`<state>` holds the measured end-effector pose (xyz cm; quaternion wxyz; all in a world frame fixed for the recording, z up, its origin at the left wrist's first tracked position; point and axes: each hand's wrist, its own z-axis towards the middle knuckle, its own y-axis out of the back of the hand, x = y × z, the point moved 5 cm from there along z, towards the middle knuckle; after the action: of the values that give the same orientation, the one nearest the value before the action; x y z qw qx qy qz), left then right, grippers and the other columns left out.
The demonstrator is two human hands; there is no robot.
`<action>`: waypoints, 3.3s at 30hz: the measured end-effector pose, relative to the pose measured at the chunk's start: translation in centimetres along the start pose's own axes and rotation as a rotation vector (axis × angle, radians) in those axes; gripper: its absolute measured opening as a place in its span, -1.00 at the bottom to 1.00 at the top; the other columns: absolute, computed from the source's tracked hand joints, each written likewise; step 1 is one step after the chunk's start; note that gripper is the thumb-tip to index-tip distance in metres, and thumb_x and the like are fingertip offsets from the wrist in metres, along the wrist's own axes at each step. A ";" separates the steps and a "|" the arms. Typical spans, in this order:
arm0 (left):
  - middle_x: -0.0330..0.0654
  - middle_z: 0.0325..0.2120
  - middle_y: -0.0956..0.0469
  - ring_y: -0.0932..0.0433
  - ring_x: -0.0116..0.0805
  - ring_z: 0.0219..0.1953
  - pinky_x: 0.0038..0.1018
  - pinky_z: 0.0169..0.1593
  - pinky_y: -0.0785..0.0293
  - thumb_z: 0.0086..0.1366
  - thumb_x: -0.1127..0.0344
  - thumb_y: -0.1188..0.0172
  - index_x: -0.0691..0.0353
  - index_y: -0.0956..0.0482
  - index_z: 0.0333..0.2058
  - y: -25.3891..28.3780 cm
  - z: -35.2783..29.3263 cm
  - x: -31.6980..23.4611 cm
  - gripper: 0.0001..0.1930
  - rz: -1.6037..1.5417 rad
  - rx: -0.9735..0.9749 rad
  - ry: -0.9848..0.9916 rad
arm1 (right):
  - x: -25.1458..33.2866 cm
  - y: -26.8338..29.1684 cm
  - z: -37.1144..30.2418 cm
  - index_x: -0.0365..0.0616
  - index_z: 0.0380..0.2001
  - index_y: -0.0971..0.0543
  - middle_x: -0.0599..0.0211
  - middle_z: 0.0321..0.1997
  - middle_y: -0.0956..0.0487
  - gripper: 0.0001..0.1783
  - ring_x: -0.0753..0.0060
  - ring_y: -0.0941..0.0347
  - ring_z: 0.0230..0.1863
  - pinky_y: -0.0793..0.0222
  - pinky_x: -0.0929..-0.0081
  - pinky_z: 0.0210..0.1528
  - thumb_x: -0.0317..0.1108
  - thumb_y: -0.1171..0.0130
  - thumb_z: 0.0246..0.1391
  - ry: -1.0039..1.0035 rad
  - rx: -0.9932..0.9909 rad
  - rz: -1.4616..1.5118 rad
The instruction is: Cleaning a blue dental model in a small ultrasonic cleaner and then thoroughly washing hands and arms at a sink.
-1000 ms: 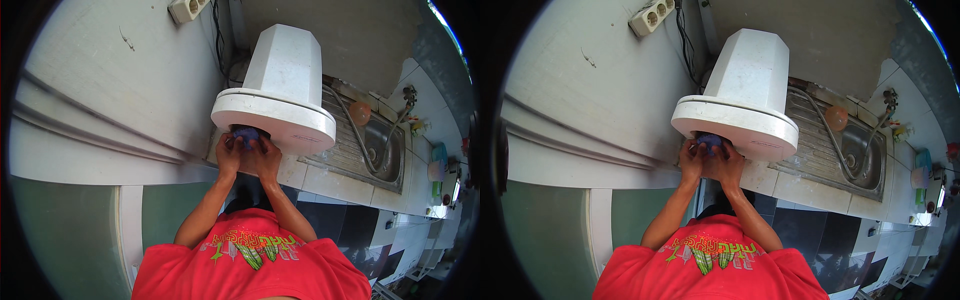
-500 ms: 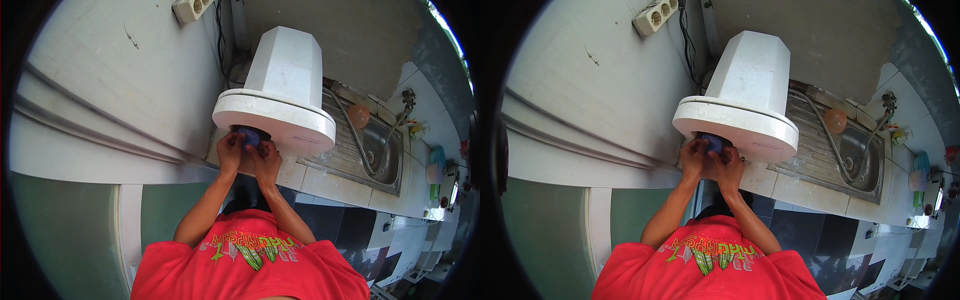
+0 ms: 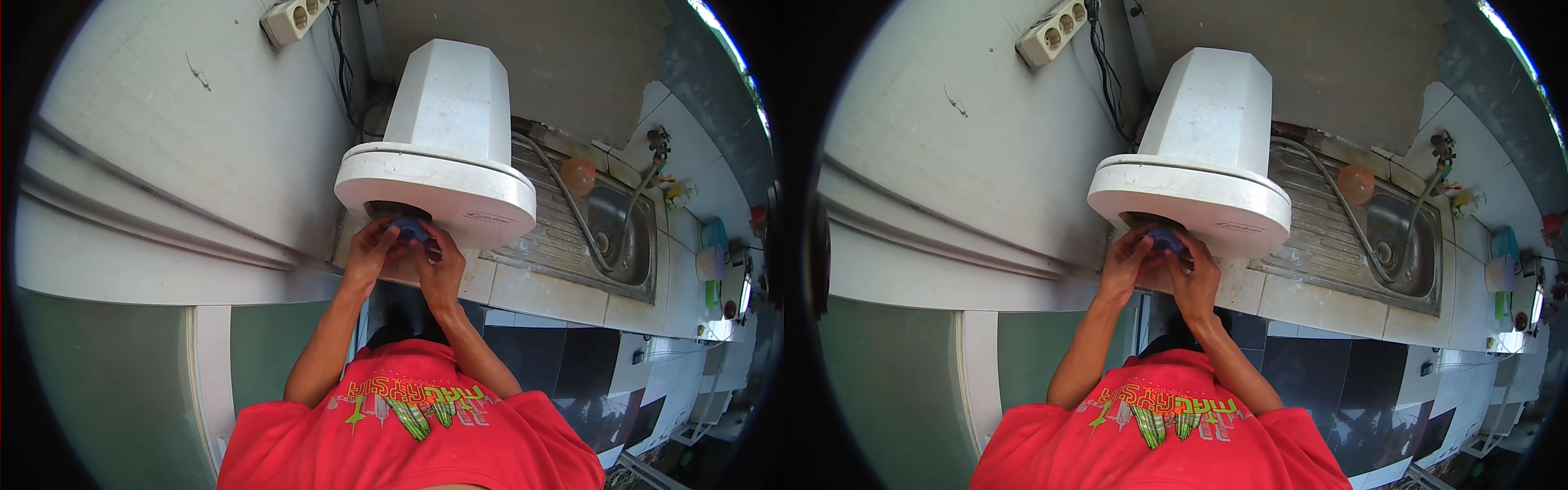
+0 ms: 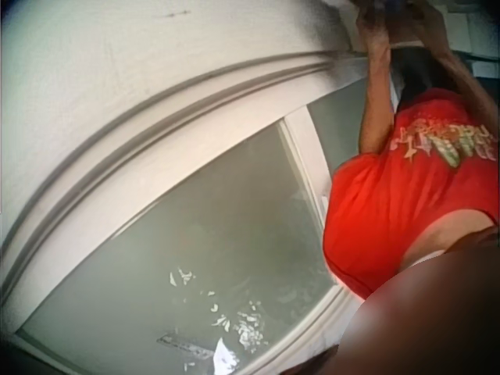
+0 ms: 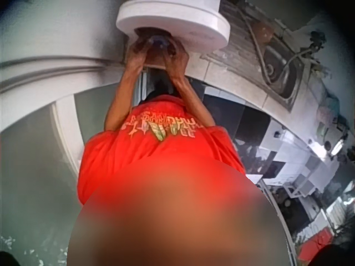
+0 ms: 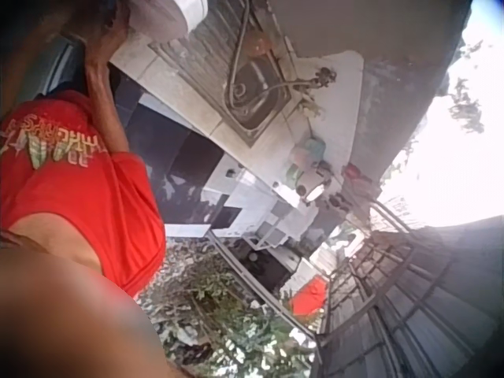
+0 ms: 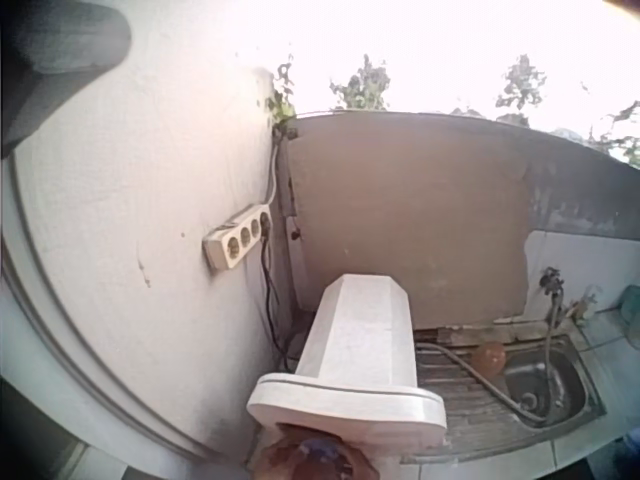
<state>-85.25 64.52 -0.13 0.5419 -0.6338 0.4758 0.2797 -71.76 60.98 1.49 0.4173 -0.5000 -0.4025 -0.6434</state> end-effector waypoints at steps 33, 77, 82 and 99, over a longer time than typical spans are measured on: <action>-0.25 -0.37 -0.50 -0.51 -0.47 -0.33 -0.52 -0.26 -0.56 0.25 0.23 -0.17 0.28 -0.50 -0.37 2.1 2.0 1.7 -0.79 -0.050 -0.249 0.007 | -3.2 -1.6 1.2 -0.37 -0.21 -0.56 0.23 -0.48 -0.62 -0.67 0.55 -0.55 -0.46 -0.41 0.62 -0.40 -0.33 -0.23 0.02 -0.270 -0.007 0.036; -0.27 -0.42 -0.56 -0.45 -0.61 -0.42 -0.68 -0.35 -0.39 0.25 0.31 -0.15 0.40 -0.57 -0.21 3.6 1.6 0.5 -0.75 0.224 -0.250 -0.143 | -2.4 -2.9 2.6 -0.25 -0.54 -0.54 0.08 -0.66 -0.51 -0.76 0.24 -0.49 -0.62 -0.32 0.41 -0.52 -0.25 -0.19 -0.01 -0.090 0.134 -0.195; -0.29 -0.44 -0.56 -0.45 -0.61 -0.43 -0.67 -0.36 -0.39 0.24 0.33 -0.16 0.40 -0.57 -0.23 3.3 1.3 0.7 -0.77 0.167 -0.285 -0.131 | -2.3 -2.9 2.6 -0.25 -0.55 -0.54 0.07 -0.67 -0.50 -0.75 0.21 -0.48 -0.63 -0.31 0.41 -0.53 -0.25 -0.18 -0.01 -0.096 0.132 -0.219; -0.28 -0.47 -0.55 -0.47 -0.60 -0.46 -0.67 -0.39 -0.45 0.24 0.33 -0.18 0.36 -0.55 -0.23 3.2 0.4 1.7 -0.79 0.065 -0.405 -0.095 | -2.0 -2.9 2.8 -0.26 -0.56 -0.52 0.01 -0.66 -0.46 -0.78 0.02 -0.42 -0.62 -0.28 0.31 -0.53 -0.30 -0.18 0.00 -0.081 0.111 -0.211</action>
<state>-87.43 64.55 -3.02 0.4162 -0.7002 0.4038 0.4164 -73.32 64.83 -0.28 0.3580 -0.4564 -0.5042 -0.6397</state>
